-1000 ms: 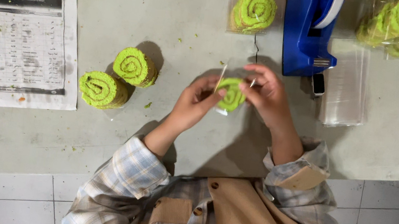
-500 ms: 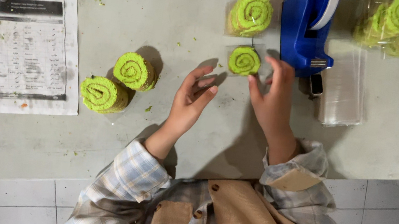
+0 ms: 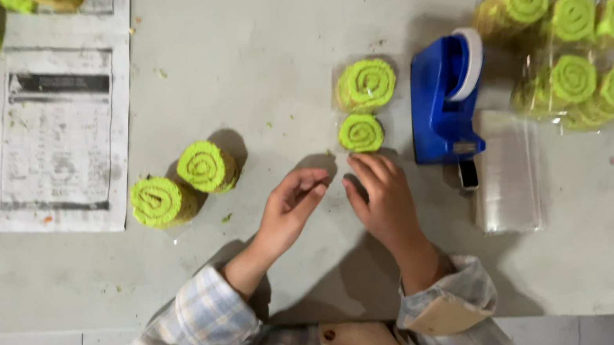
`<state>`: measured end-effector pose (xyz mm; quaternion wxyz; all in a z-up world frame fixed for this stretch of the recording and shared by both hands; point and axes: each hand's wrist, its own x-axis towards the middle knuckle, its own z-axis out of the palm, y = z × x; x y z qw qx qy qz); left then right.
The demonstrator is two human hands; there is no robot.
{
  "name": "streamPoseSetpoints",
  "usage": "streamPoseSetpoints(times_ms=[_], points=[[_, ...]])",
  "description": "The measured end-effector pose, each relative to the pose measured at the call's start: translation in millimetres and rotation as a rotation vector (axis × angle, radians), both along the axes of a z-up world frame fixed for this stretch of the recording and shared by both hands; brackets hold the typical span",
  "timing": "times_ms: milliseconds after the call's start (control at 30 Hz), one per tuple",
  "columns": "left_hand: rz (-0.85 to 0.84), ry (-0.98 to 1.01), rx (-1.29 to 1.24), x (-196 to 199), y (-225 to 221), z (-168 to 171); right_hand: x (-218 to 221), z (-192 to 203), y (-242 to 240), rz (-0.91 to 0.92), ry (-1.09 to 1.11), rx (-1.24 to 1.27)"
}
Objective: The person places green roll cakes into individual plastic bags and uses a blue tape dispenser to seal the bags. They handle the cakes by hand and stack the finished packages on a table.
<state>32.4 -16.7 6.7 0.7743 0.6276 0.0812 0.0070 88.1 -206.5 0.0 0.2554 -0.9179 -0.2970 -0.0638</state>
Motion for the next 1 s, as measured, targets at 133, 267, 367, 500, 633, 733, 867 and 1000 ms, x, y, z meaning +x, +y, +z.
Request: streamPoseSetpoints(times_ms=[133, 267, 367, 500, 633, 733, 867, 1000], points=[[-0.007, 0.024, 0.008, 1.1, 0.4, -2.8, -1.1, 2.4, 0.1, -0.027, 0.014, -0.039], [0.011, 0.061, -0.064, 1.3, 0.2, 0.9, -4.3, 1.5, -3.3, -0.092, -0.115, -0.001], [0.016, 0.069, -0.076, 0.8, 0.1, -6.1, -4.3, 10.8, -7.7, -0.131, -0.282, 0.173], [0.016, 0.075, -0.077, 1.3, 1.0, -14.7, 3.0, 25.3, -38.6, -0.238, -0.438, 0.241], [0.027, 0.068, -0.065, 0.8, 0.1, -5.1, 19.0, 41.8, -78.0, -0.481, -0.525, 0.221], [0.029, 0.059, -0.039, -1.7, -0.8, -3.1, 27.2, 31.9, -101.8, -0.550, -0.421, 0.212], [0.026, 0.036, -0.007, -2.8, -2.5, -6.3, 30.8, 16.2, -123.1, -0.612, -0.094, 0.358], [0.035, 0.007, 0.000, -4.3, -3.7, -3.9, 37.3, 23.5, -128.6, -0.628, 0.053, 0.419]])
